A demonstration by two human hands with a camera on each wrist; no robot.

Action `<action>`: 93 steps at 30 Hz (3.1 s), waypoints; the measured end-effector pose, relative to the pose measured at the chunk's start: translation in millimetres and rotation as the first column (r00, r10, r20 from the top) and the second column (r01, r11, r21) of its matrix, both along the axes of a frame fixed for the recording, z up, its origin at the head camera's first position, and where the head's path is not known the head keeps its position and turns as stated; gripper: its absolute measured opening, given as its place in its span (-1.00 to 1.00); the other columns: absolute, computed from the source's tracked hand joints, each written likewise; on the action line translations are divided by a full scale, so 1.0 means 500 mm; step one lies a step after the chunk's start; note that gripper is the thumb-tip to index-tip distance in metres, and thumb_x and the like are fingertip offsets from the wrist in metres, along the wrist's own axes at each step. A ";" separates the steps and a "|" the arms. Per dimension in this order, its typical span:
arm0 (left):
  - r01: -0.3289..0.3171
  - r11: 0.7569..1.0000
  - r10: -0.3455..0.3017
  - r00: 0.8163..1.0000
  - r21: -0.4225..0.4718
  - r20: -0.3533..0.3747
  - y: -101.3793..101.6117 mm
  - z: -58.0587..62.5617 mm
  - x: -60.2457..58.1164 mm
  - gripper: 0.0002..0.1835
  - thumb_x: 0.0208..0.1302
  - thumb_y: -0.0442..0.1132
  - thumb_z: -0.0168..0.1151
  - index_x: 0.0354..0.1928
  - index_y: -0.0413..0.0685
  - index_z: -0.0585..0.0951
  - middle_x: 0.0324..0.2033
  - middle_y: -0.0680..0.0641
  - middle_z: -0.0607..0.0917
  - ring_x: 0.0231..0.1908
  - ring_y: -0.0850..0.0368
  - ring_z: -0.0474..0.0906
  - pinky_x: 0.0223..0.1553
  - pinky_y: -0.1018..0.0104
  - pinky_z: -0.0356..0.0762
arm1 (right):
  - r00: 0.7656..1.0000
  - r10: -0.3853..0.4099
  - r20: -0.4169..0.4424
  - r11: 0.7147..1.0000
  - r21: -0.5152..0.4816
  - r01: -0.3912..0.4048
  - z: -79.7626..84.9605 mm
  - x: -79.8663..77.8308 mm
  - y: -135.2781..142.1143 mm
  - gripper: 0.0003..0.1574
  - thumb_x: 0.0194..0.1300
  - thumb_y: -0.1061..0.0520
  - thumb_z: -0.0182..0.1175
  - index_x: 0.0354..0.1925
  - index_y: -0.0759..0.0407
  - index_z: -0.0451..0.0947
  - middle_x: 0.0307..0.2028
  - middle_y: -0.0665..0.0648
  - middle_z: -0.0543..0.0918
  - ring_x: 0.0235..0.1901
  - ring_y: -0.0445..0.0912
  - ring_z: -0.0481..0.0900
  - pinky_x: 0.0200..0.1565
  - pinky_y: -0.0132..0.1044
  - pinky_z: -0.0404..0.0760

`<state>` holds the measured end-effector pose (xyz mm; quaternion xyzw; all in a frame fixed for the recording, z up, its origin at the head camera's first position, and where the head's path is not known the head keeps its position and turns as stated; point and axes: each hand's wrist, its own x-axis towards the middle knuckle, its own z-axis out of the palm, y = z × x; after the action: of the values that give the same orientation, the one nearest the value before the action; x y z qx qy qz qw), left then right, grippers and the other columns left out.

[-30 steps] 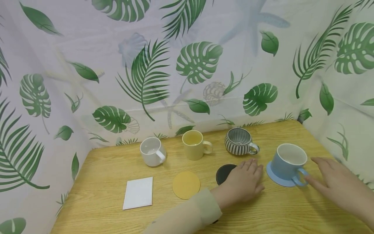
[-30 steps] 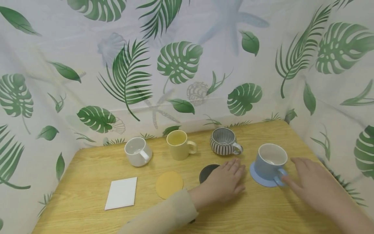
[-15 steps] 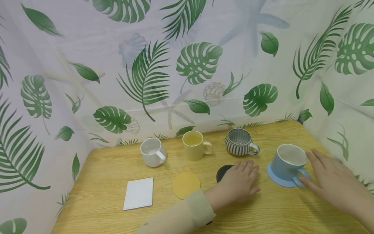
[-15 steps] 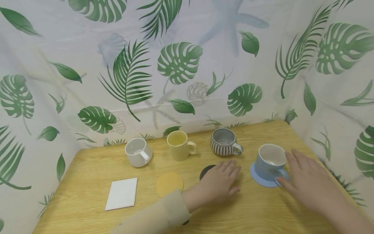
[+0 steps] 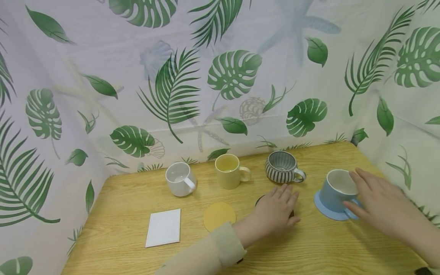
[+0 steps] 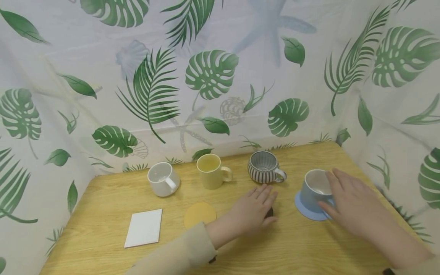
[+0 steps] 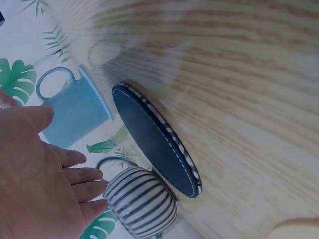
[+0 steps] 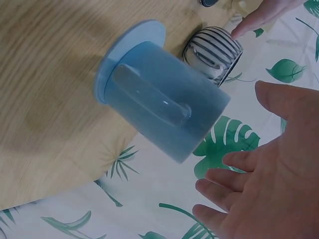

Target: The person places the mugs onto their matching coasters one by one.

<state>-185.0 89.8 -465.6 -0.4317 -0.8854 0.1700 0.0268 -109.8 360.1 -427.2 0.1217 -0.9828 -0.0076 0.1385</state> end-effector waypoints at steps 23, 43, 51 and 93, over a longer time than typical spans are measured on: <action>-0.045 0.999 0.046 0.999 -0.010 0.015 -0.057 -0.007 -0.017 -0.21 0.66 0.35 -0.30 0.71 0.09 0.11 0.68 -0.03 0.18 0.68 0.09 0.10 0.67 0.25 0.14 | 0.997 0.050 0.053 0.993 -0.106 -0.044 -0.008 -0.054 -0.042 -0.05 0.46 -0.10 0.35 0.45 0.54 0.28 0.38 0.68 0.39 0.30 0.56 0.41 0.30 0.45 0.42; -0.100 0.995 0.099 0.994 0.000 0.055 -0.113 -0.050 -0.030 -0.20 0.65 0.34 -0.21 0.69 0.05 0.15 0.67 -0.05 0.23 0.66 0.09 0.14 0.67 0.25 0.16 | 0.996 0.070 0.047 0.989 -0.138 -0.063 -0.028 -0.087 -0.067 -0.07 0.38 -0.01 0.42 0.42 0.56 0.32 0.35 0.64 0.45 0.29 0.54 0.45 0.33 0.47 0.42; -0.105 0.994 0.104 0.992 0.008 0.072 -0.130 -0.052 -0.029 -0.21 0.65 0.32 -0.19 0.69 0.02 0.16 0.66 -0.07 0.23 0.66 0.06 0.14 0.67 0.22 0.17 | 0.996 0.074 0.045 0.990 -0.122 -0.068 -0.023 -0.094 -0.075 -0.09 0.37 0.01 0.43 0.41 0.56 0.33 0.33 0.64 0.46 0.26 0.53 0.47 0.30 0.45 0.45; -0.099 0.995 0.100 0.995 -0.032 0.027 -0.155 -0.066 -0.023 -0.22 0.64 0.30 -0.09 0.65 -0.02 0.26 0.63 -0.06 0.31 0.64 0.08 0.21 0.63 0.23 0.25 | 0.984 0.115 0.136 0.992 -0.064 -0.108 -0.032 -0.168 -0.121 -0.20 0.45 -0.02 0.35 0.34 0.57 0.42 0.24 0.55 0.57 0.27 0.48 0.51 0.35 0.38 0.48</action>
<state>-196.3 12.2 -498.6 -0.3899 -0.9034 0.1783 -0.0008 -193.7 299.8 -443.1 0.1728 -0.9816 0.0363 0.0730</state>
